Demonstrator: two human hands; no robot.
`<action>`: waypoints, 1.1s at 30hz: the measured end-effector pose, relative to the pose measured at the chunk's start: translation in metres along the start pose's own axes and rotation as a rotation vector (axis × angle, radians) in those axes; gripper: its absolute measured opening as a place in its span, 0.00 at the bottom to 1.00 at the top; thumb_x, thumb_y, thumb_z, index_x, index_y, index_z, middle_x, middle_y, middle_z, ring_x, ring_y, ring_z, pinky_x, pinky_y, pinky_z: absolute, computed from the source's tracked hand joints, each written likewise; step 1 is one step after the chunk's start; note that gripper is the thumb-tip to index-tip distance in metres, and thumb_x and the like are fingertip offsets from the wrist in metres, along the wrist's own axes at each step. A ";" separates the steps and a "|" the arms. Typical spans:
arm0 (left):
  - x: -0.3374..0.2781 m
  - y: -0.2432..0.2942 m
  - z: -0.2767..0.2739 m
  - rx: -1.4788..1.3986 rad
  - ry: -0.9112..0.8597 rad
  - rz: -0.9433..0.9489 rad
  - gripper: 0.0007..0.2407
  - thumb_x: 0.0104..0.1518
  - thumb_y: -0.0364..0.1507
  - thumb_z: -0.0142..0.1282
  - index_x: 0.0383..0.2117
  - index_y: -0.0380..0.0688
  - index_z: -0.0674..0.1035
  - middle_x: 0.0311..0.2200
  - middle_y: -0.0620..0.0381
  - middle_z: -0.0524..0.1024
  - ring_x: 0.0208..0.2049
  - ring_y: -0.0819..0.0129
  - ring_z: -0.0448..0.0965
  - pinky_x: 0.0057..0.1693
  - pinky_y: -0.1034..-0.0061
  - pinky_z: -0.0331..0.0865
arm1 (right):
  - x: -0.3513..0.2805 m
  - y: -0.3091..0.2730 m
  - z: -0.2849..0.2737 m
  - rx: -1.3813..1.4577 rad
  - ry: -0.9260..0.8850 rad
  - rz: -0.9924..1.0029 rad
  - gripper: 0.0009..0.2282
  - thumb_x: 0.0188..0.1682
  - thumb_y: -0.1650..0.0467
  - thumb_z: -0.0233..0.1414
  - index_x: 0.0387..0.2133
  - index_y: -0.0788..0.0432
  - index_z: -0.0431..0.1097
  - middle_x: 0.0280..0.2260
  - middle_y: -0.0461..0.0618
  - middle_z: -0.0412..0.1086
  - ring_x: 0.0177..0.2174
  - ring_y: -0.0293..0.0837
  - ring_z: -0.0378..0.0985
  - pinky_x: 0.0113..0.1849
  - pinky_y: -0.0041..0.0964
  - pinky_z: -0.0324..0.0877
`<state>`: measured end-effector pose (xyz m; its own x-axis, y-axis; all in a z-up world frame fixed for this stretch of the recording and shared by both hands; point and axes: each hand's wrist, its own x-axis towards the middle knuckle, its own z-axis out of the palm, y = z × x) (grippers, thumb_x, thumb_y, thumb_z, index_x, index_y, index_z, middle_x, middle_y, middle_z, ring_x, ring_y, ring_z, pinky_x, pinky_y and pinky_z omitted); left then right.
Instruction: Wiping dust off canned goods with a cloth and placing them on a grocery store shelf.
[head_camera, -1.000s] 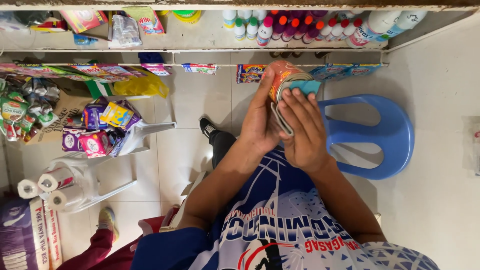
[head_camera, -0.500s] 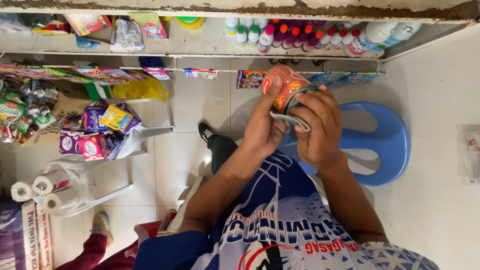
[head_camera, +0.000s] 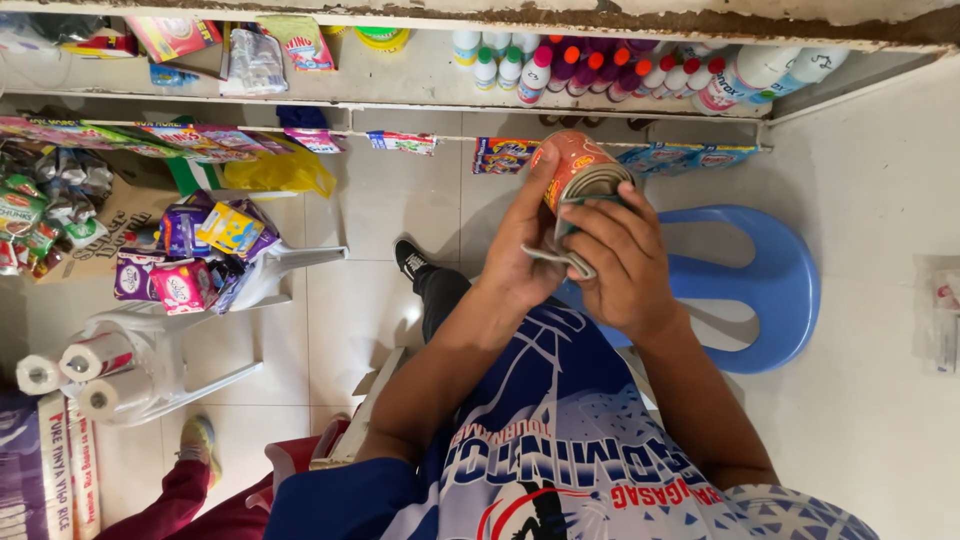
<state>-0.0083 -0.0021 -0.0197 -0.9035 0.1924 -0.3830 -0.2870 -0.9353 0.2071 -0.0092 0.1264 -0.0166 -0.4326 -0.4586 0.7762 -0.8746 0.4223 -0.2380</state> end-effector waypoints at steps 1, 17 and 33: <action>-0.001 0.001 0.001 0.002 0.000 -0.002 0.26 0.61 0.45 0.61 0.48 0.28 0.76 0.40 0.44 0.80 0.37 0.64 0.85 0.42 0.75 0.81 | -0.002 -0.001 0.000 -0.002 0.001 0.002 0.20 0.60 0.59 0.44 0.39 0.63 0.77 0.47 0.58 0.78 0.47 0.58 0.78 0.59 0.60 0.63; -0.009 -0.004 0.015 0.004 0.048 0.148 0.19 0.61 0.39 0.62 0.44 0.30 0.78 0.37 0.44 0.82 0.34 0.61 0.86 0.38 0.70 0.83 | -0.004 -0.009 0.017 -0.097 0.123 0.293 0.23 0.65 0.64 0.38 0.65 0.73 0.59 0.67 0.68 0.53 0.66 0.64 0.55 0.65 0.62 0.47; -0.024 -0.016 0.021 0.545 0.039 0.578 0.33 0.57 0.36 0.66 0.64 0.31 0.62 0.53 0.42 0.70 0.57 0.60 0.69 0.63 0.62 0.66 | 0.005 -0.015 0.002 0.268 0.281 0.550 0.24 0.64 0.62 0.37 0.66 0.69 0.57 0.59 0.59 0.51 0.57 0.54 0.61 0.64 0.54 0.55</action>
<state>0.0112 0.0143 0.0051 -0.9479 -0.2993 -0.1094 0.0998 -0.6048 0.7901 0.0011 0.1163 -0.0099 -0.7893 0.0040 0.6140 -0.5825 0.3115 -0.7508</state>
